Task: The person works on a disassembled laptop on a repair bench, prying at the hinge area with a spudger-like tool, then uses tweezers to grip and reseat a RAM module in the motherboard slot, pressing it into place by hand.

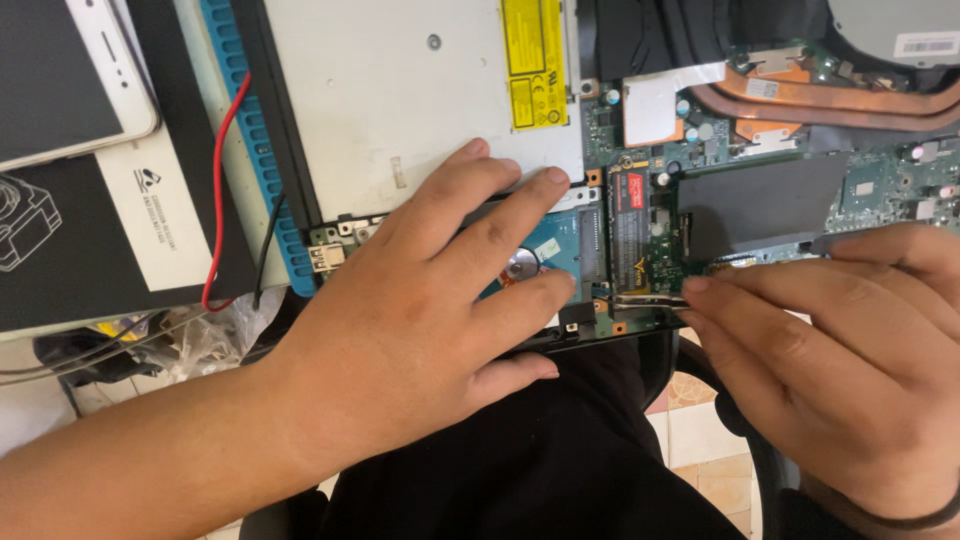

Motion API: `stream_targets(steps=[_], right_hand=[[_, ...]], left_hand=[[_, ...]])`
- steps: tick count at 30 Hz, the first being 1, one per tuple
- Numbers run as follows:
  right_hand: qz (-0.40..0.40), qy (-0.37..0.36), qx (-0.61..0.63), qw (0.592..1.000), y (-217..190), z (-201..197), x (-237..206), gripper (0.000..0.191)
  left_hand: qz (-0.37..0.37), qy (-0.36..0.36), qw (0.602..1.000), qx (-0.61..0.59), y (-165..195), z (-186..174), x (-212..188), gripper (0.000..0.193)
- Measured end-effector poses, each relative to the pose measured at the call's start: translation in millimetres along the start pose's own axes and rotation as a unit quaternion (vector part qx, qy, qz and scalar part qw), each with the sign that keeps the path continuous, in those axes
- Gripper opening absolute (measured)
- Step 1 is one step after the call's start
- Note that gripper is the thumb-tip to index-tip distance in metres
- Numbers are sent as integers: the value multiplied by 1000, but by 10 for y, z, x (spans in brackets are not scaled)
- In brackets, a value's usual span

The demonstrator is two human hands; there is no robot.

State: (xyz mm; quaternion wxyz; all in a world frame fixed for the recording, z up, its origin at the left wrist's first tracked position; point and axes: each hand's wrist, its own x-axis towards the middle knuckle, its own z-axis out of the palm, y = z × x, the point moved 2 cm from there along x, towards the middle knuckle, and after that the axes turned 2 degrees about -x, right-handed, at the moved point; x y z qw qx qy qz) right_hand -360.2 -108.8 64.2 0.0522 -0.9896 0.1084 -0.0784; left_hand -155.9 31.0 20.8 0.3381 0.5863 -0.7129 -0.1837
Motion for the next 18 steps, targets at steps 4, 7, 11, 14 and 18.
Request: stream_targets(steps=[4, 7, 11, 14, 18], right_hand=[[8, -3, 3, 1000, -4, -1, 9, 21], [9, -4, 4, 1000, -11, -6, 24, 20], [4, -7, 1, 1000, -8, -16, 43, 20], [2, -5, 2, 1000, -6, -17, 46, 22], [3, -12, 4, 1000, -6, -18, 44, 22]], left_hand=[[3, -8, 1000, 0, -2, -12, 8, 56], [2, -7, 1000, 3, -2, -9, 9, 55], [0, -8, 1000, 6, 0, 1, 2, 56], [-2, -11, 1000, 5, -3, 1, -4, 56], [-4, -12, 1000, 6, -3, 5, -3, 56]])
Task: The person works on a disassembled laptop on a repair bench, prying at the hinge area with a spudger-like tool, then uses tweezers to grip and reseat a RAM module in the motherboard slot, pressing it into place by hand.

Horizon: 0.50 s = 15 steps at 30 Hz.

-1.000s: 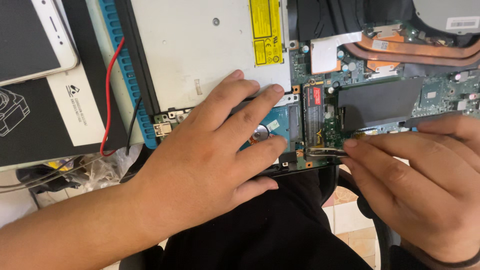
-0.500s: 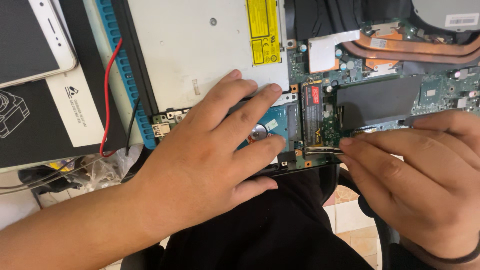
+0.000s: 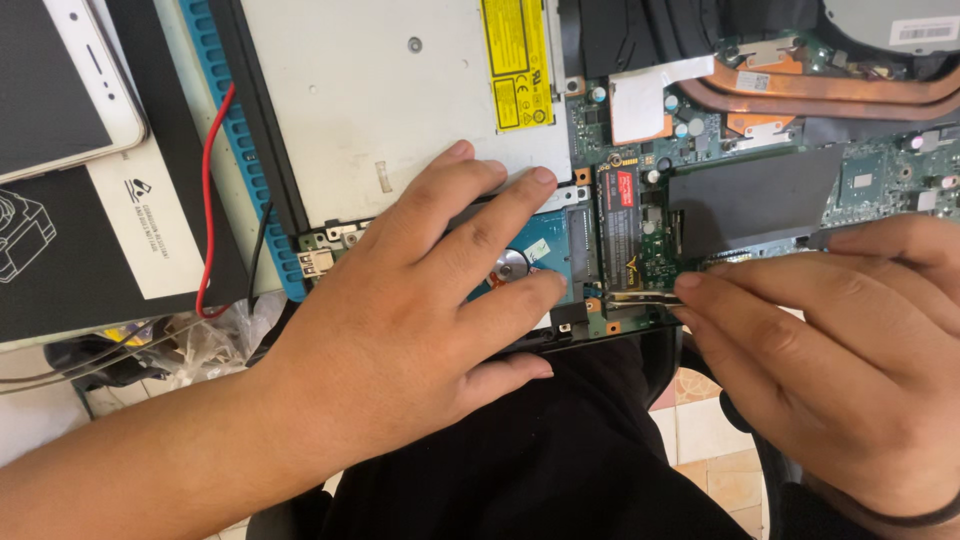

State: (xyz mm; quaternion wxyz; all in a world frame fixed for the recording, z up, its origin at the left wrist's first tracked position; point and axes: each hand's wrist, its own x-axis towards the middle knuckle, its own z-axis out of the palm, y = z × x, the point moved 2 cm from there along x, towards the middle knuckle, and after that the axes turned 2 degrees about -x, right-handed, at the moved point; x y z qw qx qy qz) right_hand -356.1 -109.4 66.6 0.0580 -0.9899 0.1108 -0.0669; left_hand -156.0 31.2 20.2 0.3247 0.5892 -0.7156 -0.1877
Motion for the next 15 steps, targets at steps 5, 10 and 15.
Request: stream_targets(steps=[5, 10, 15], right_hand=[[6, 2, 5, 1000, -17, 1, 1, 22], [21, 10, 8, 1000, -38, 34, -11, 21], [29, 13, 19, 999, -27, 53, -20, 19]], left_hand=[[0, 1, 1000, 0, 0, 7, -4, 56], [4, 4, 1000, -3, -11, 8, -8, 55], [1, 3, 1000, -3, -7, -2, -9, 55]])
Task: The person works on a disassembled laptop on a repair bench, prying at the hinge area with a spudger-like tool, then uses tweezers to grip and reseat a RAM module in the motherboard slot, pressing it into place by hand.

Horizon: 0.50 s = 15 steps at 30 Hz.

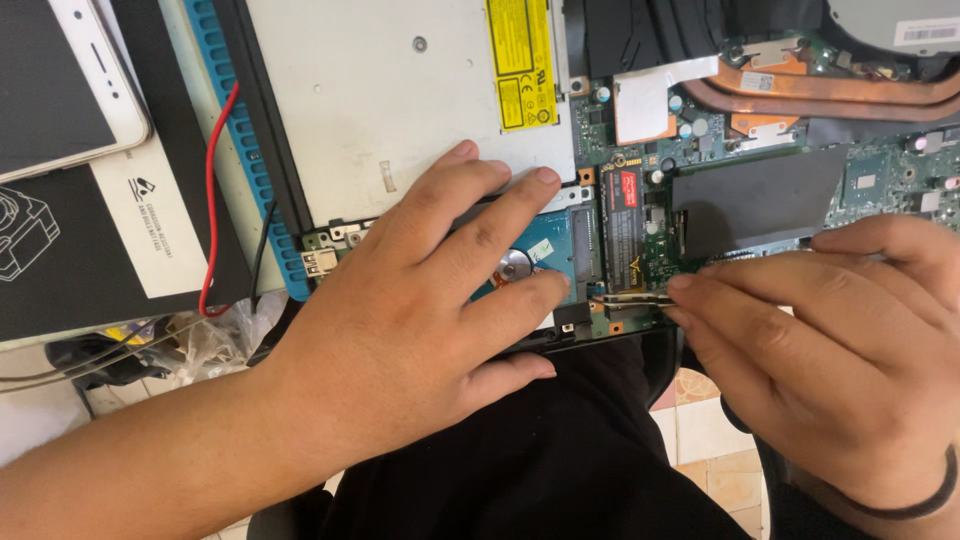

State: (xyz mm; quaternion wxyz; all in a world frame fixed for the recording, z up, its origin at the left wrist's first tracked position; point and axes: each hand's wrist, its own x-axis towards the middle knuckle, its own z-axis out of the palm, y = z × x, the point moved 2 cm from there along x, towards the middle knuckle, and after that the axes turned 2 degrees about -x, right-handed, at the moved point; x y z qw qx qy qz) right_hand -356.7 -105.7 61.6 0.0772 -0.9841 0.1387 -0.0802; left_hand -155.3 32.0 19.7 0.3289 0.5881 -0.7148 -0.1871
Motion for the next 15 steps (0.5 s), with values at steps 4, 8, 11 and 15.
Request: stream_targets(steps=[4, 8, 11, 15], right_hand=[[4, 1, -6, 1000, 4, -5, 11, 20], [-17, -8, -16, 1000, 11, -56, 37, 21], [-32, -14, -24, 999, 20, -74, 61, 22], [-37, -13, -22, 999, 17, -77, 86, 22]], left_hand=[[-1, 1, 1000, -2, 2, 1, 8, 56], [0, -1, 1000, 1, 2, -3, 10, 57], [-1, 1, 1000, -2, 8, 3, 12, 56], [2, 6, 1000, -5, 6, 5, 15, 56]])
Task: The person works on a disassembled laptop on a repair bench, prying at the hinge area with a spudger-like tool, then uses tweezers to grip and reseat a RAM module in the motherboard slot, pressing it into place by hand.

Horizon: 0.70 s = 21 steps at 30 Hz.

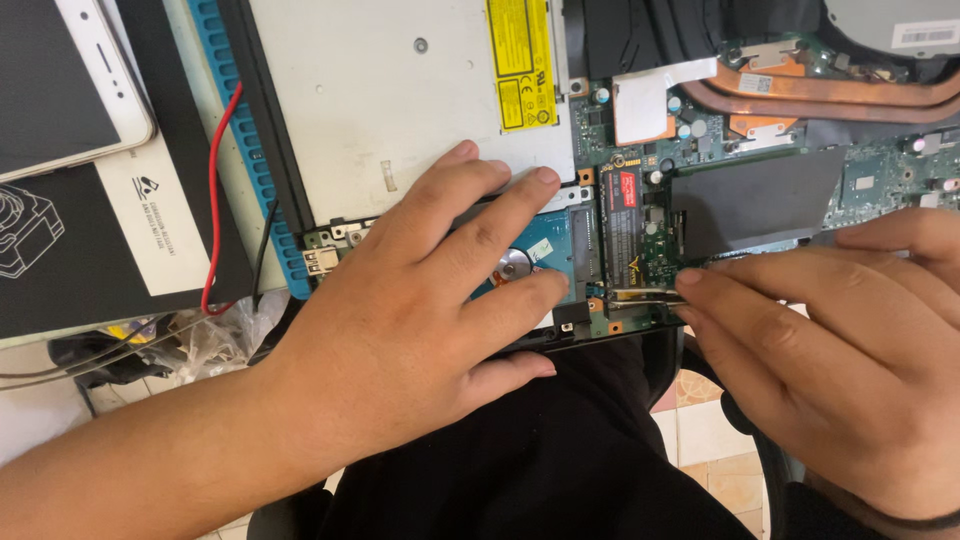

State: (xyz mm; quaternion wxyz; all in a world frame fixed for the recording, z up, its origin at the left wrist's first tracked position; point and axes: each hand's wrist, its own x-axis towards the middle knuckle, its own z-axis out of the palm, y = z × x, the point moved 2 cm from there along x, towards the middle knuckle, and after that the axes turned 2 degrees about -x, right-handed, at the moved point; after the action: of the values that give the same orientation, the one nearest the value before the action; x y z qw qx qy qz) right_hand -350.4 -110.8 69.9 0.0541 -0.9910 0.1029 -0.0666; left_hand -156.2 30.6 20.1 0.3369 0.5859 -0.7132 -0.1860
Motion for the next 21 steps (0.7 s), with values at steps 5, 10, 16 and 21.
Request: stream_targets(steps=[5, 10, 16, 21], right_hand=[[4, 2, 0, 1000, -10, 2, 3, 22], [10, 11, 12, 1000, -9, 28, -20, 20], [26, 12, 19, 999, -11, 63, -44, 19], [37, 8, 21, 999, -7, 74, -53, 18]], left_hand=[[-1, 0, 1000, 2, -3, -4, -1, 57], [0, -2, 1000, 2, 1, -2, -2, 56], [0, 2, 1000, 5, -1, 3, -7, 57], [-1, 1, 1000, 5, -7, 7, -6, 57]])
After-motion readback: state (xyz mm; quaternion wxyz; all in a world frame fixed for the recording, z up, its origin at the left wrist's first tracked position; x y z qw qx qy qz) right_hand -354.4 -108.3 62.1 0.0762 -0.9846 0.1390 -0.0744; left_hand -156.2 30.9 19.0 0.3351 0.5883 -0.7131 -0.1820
